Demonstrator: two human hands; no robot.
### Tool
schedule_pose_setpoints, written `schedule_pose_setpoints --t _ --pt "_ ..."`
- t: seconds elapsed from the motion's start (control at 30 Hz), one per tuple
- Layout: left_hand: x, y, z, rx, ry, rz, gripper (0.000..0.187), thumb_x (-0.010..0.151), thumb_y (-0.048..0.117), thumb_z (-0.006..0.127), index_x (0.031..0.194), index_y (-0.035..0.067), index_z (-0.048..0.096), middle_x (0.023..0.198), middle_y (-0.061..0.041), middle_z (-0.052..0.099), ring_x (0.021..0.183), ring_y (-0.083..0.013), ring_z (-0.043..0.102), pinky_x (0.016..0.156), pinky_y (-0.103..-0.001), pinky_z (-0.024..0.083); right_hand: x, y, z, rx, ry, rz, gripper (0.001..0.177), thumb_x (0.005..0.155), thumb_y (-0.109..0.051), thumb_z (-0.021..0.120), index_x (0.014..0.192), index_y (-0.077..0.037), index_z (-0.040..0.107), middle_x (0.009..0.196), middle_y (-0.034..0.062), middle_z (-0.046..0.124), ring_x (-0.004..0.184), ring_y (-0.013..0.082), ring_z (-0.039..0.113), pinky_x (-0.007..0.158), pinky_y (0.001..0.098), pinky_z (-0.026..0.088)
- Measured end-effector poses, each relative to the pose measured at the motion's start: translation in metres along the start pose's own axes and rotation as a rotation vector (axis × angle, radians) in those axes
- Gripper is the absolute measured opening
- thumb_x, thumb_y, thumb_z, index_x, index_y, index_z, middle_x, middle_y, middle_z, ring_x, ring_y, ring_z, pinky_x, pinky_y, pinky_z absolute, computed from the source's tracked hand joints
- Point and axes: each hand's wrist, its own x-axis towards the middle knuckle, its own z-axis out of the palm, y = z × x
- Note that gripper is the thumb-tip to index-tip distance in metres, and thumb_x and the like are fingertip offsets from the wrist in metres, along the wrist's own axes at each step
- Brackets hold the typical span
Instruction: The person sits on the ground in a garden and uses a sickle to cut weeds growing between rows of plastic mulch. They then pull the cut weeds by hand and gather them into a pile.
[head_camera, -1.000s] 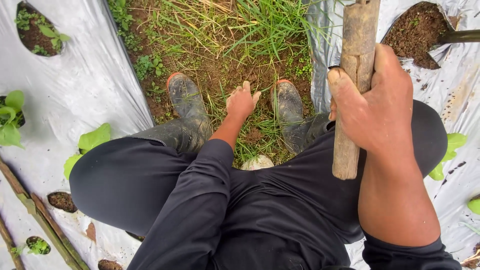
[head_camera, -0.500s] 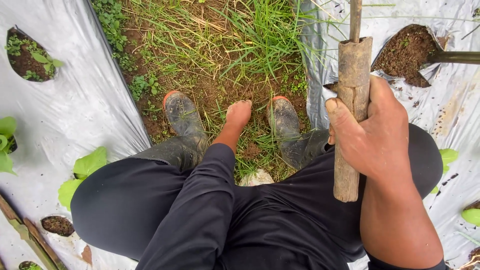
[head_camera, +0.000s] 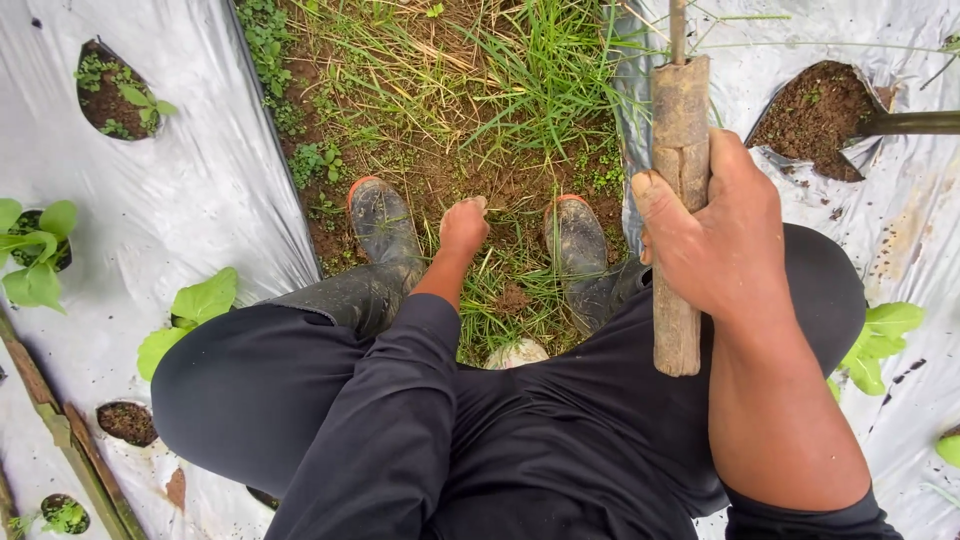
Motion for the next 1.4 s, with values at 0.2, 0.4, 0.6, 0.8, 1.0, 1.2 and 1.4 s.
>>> schedule_pose_setpoints --t 0.2,0.4,0.6,0.8,1.0,1.2,1.4 --pt "-0.02 0.009 -0.013 0.021 -0.181 -0.109 0.035 0.098 -0.006 0.05 0.114 0.016 0.07 0.1 -0.006 0.069 0.091 -0.0218 0.065 0.085 -0.039 0.057 0.011 0.024 0.02 -0.137 -0.021 -0.011 0.029 0.1 -0.036 0.065 0.098 -0.01 0.051 0.087 0.0089 0.062 0.074 0.0283 0.055 0.065 0.047 0.042" --pt "-0.071 0.042 -0.036 0.252 -0.193 0.133 0.013 0.093 0.009 0.069 0.094 0.018 0.079 0.135 -0.014 0.052 0.135 -0.0334 0.041 0.12 -0.056 0.028 0.0 0.007 0.012 -0.007 0.006 -0.117 0.018 0.104 -0.02 0.065 0.101 -0.01 0.05 0.068 0.0043 0.063 0.05 0.0183 0.063 0.055 0.0371 0.05" --pt "-0.071 0.041 0.0 0.303 -0.466 0.188 0.031 0.099 0.0 0.049 0.124 0.005 0.066 0.119 -0.015 0.069 0.105 -0.0288 0.068 0.103 -0.048 0.051 -0.018 0.014 -0.008 0.079 0.1 -0.22 0.021 0.111 -0.014 0.065 0.104 -0.004 0.048 0.068 0.0077 0.06 0.051 0.0178 0.062 0.051 0.0335 0.049" --pt "-0.035 0.059 -0.02 0.154 -0.03 0.202 0.049 0.114 0.04 0.031 0.132 0.006 0.061 0.13 -0.019 0.065 0.121 -0.0323 0.062 0.11 -0.049 0.046 -0.019 0.029 -0.016 0.222 0.16 -0.235 0.024 0.111 -0.015 0.062 0.106 0.0 0.044 0.065 0.0122 0.056 0.048 0.0198 0.056 0.044 0.0331 0.045" --pt "0.02 0.129 -0.013 -0.034 0.102 0.428 0.026 0.108 0.027 0.05 0.114 0.01 0.069 0.131 -0.013 0.062 0.113 -0.0266 0.062 0.096 -0.045 0.058 -0.021 0.033 -0.029 0.18 0.186 -0.128 0.036 0.107 -0.032 0.063 0.105 0.0 0.048 0.065 0.0096 0.059 0.051 0.0177 0.058 0.049 0.0315 0.046" --pt "0.06 0.17 0.01 0.052 -0.075 0.194 0.028 0.111 0.034 0.047 0.122 0.009 0.055 0.098 -0.017 0.074 0.09 -0.0355 0.071 0.069 -0.049 0.057 -0.014 0.041 -0.041 0.248 0.234 -0.018 0.038 0.102 -0.029 0.064 0.112 0.006 0.05 0.065 0.0134 0.057 0.051 0.0188 0.056 0.052 0.0306 0.046" --pt "0.096 0.173 0.041 0.041 0.047 0.073 0.044 0.106 0.047 0.057 0.127 0.009 0.049 0.095 -0.012 0.072 0.08 -0.0282 0.073 0.061 -0.04 0.06 0.004 0.047 -0.045 0.253 0.241 0.075 0.044 0.097 -0.037 0.063 0.109 0.004 0.052 0.065 0.0135 0.057 0.051 0.0202 0.056 0.052 0.0317 0.045"
